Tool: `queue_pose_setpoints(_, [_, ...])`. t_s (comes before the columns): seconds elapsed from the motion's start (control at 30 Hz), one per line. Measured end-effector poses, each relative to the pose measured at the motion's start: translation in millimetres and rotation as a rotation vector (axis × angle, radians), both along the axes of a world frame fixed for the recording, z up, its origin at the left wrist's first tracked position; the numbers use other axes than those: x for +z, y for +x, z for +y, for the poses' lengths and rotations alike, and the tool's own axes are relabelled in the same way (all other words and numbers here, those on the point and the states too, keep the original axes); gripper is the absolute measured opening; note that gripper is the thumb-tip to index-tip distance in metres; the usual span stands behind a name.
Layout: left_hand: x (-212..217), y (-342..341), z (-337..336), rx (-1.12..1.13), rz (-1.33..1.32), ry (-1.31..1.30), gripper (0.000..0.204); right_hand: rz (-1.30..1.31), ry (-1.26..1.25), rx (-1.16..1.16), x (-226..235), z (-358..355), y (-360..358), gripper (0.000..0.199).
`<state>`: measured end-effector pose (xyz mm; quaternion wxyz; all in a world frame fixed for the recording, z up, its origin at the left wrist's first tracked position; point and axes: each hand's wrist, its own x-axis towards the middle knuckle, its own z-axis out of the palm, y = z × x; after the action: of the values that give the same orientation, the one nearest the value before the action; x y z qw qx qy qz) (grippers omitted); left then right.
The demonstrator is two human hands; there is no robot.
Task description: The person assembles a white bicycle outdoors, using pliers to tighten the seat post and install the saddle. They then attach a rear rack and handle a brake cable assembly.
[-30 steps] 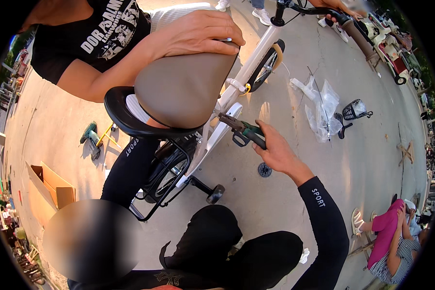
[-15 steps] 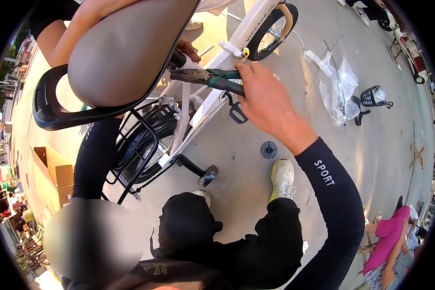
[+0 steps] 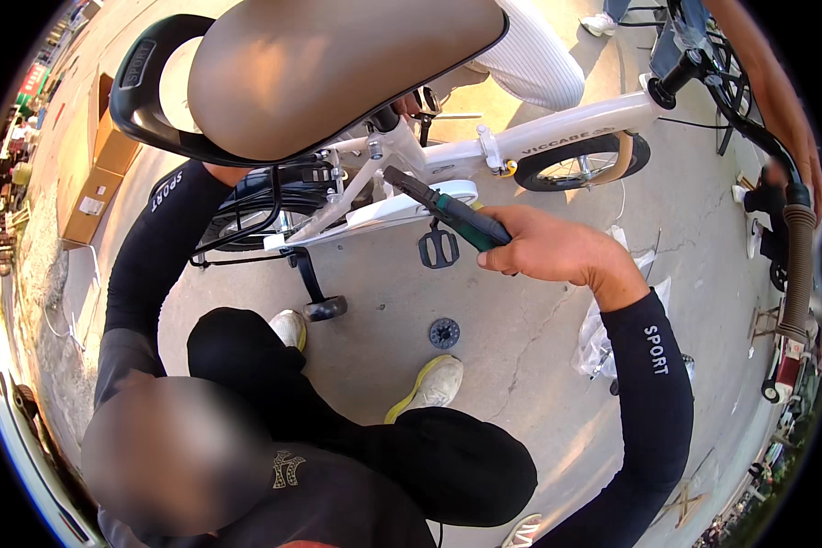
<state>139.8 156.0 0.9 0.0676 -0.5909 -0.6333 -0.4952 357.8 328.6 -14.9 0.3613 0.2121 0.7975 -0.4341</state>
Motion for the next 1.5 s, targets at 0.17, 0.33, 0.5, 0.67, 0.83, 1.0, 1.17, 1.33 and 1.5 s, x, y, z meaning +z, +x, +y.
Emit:
queue_pose_setpoints(0.17, [-40, -15, -34, 0.129, -0.063, -0.236, 0.026, 0.036, 0.158, 0.330, 6, 25, -45, 0.038])
queue_pose_setpoints(0.33, [-51, -13, -36, 0.145, -0.141, -0.319, 0.027, -0.010, 0.059, 0.330, 20, 33, -44, 0.036])
queue_pose_setpoints(0.5, [-64, -14, -37, 0.168, -0.154, -0.374, 0.029, -0.015, 0.063, 0.279, 20, 26, -60, 0.037])
queue_pose_setpoints(0.67, [-86, -13, -21, 0.132, -0.195, -0.396, 0.031, 0.018, 0.232, 0.282, 34, 13, -70, 0.046])
queue_pose_setpoints(0.83, [-87, -12, -12, 0.095, -0.201, -0.413, 0.033, -0.037, 0.291, 0.340, 54, 11, -83, 0.056])
queue_pose_setpoints(1.0, [-90, -6, -16, 0.107, -0.251, -0.472, 0.036, 0.015, 0.302, 0.376, 36, 19, -86, 0.062])
queue_pose_setpoints(1.17, [-85, 8, -28, 0.198, 0.092, -0.348, 0.029, -0.047, 0.257, 0.398, 47, 15, -93, 0.049])
queue_pose_setpoints(1.33, [-59, 76, -70, 0.452, -0.321, -0.202, 0.037, -0.003, 0.200, 0.482, 26, 40, -106, 0.041])
queue_pose_setpoints(1.5, [-79, 160, -45, 0.249, -1.206, -0.430, 0.090, 0.119, 0.247, 0.635, 22, 41, -110, 0.048])
